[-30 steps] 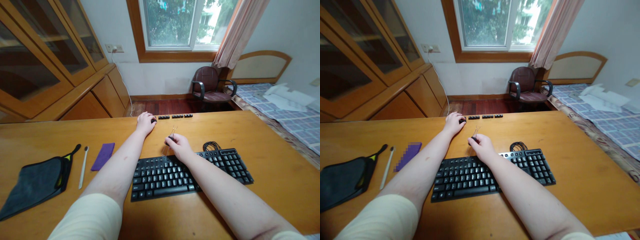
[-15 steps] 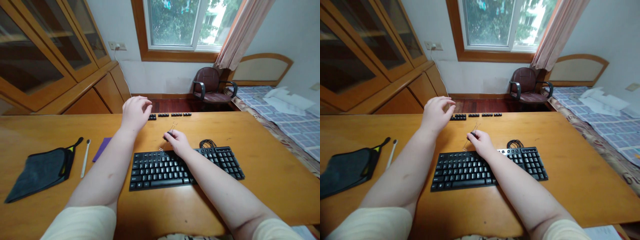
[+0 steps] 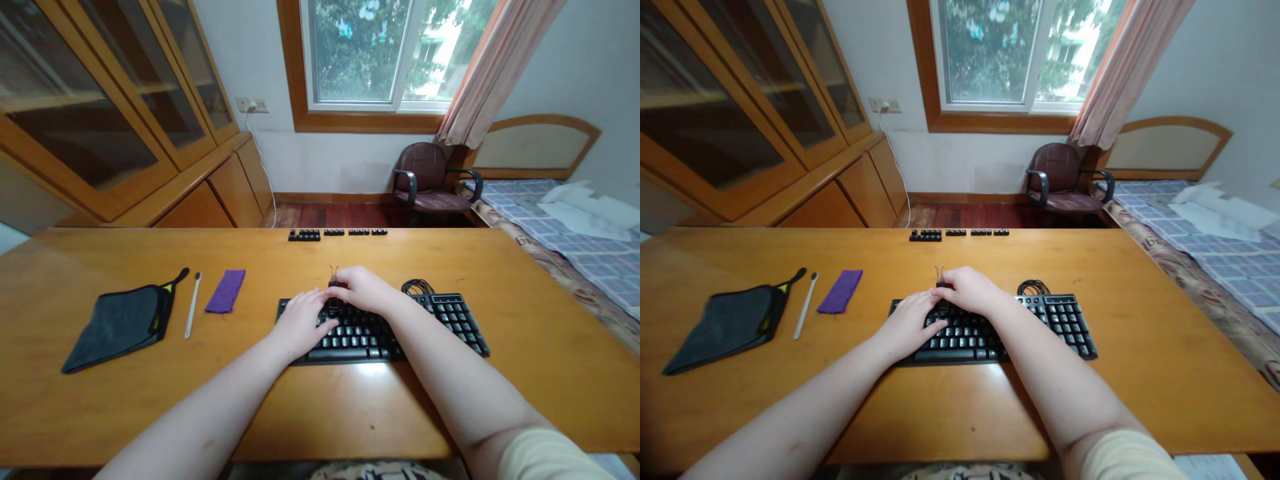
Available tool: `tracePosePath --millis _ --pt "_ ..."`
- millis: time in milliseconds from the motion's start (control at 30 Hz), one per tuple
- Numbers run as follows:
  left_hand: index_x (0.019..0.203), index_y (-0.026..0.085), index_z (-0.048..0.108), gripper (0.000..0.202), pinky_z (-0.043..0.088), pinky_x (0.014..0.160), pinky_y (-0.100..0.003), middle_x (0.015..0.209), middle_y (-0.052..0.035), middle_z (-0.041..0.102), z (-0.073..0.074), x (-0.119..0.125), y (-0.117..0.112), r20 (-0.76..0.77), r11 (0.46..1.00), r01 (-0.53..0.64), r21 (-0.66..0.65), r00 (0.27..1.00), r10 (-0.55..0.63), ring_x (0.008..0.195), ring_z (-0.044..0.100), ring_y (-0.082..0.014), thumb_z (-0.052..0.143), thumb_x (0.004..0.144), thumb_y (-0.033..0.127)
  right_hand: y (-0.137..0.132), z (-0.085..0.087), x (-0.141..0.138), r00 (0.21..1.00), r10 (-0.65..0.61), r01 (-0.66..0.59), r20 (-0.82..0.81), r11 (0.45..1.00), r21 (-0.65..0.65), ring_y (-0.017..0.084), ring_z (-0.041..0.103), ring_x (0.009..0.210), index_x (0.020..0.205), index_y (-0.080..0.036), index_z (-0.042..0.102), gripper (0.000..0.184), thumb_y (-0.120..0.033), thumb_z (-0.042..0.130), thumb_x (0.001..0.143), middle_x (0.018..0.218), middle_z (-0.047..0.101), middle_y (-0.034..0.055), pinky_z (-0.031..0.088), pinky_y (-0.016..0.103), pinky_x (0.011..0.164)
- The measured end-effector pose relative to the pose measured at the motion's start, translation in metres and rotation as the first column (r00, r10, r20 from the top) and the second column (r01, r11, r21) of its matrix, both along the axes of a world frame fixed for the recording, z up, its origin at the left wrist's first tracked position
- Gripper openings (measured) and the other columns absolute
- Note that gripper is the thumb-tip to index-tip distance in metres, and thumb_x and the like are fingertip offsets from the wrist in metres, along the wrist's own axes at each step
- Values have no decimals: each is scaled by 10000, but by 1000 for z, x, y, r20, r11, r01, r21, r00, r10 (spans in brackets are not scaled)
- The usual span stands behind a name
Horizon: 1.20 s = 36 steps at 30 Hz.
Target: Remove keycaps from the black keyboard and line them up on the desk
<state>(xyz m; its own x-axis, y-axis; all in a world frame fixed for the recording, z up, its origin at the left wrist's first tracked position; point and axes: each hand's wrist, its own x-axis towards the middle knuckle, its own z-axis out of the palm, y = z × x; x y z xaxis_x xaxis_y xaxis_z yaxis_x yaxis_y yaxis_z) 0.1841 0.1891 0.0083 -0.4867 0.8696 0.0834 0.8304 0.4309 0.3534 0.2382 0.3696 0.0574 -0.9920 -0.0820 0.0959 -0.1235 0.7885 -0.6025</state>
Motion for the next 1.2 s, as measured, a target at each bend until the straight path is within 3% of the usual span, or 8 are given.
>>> tracePosePath --millis 200,433,700,900,1000,1100,1200 --pt "1292 195 424 579 319 1030 -457 1300 -115 521 -1 -1 -1 -3 999 38 -15 999 -38 1234 434 -284 559 792 454 0 -6 -3 999 5 -7 44 1000 24 103 500 563 709 -152 631 273 -368 542 849 631 614 14 309 215 530" --pt "1242 153 495 560 308 1042 -472 1312 -141 512 -3 1 -1 -21 999 24 -49 999 -25 1251 419 -297 538 796 489 -1 -12 -4 995 60 -61 76 998 4 101 491 545 719 -142 659 283 -381 562 835 619 616 20 309 219 522" --pt "1293 164 452 601 313 1041 -462 1322 -118 510 -4 -1 0 -23 998 33 -46 999 -34 1243 432 -287 544 794 487 6 -6 -2 948 300 -285 108 949 -134 129 569 631 814 -174 731 217 -367 644 770 750 692 37 388 236 604" --pt "1283 147 462 568 302 1044 -464 1334 -137 492 -4 1 -1 -56 998 26 -51 998 -29 1257 413 -290 487 830 489 3 -9 -1 975 189 -170 118 974 -150 122 559 608 839 -171 718 205 -335 608 786 738 690 28 394 235 600" --pt "1298 143 446 556 306 1043 -448 1325 -138 500 -5 1 0 -54 999 21 -49 998 -24 1250 423 -277 478 843 461 -1 -12 0 968 207 -177 141 963 -203 109 542 585 832 -164 710 177 -296 609 772 701 673 6 389 224 585" --pt "1298 141 449 575 298 1049 -443 1324 -134 503 -7 1 1 -53 998 8 -63 999 -12 1249 422 -273 493 832 474 -4 -17 0 955 228 -172 190 946 -274 104 530 566 830 -150 705 213 -333 617 766 661 653 -8 390 217 564" --pt "1312 167 436 580 282 1055 -454 1352 -117 477 -9 1 1 -61 997 2 -76 998 -7 1267 397 -275 492 830 485 -5 -23 -3 970 166 -106 176 946 -306 115 545 597 823 -137 696 269 -388 616 769 676 657 3 408 223 583"
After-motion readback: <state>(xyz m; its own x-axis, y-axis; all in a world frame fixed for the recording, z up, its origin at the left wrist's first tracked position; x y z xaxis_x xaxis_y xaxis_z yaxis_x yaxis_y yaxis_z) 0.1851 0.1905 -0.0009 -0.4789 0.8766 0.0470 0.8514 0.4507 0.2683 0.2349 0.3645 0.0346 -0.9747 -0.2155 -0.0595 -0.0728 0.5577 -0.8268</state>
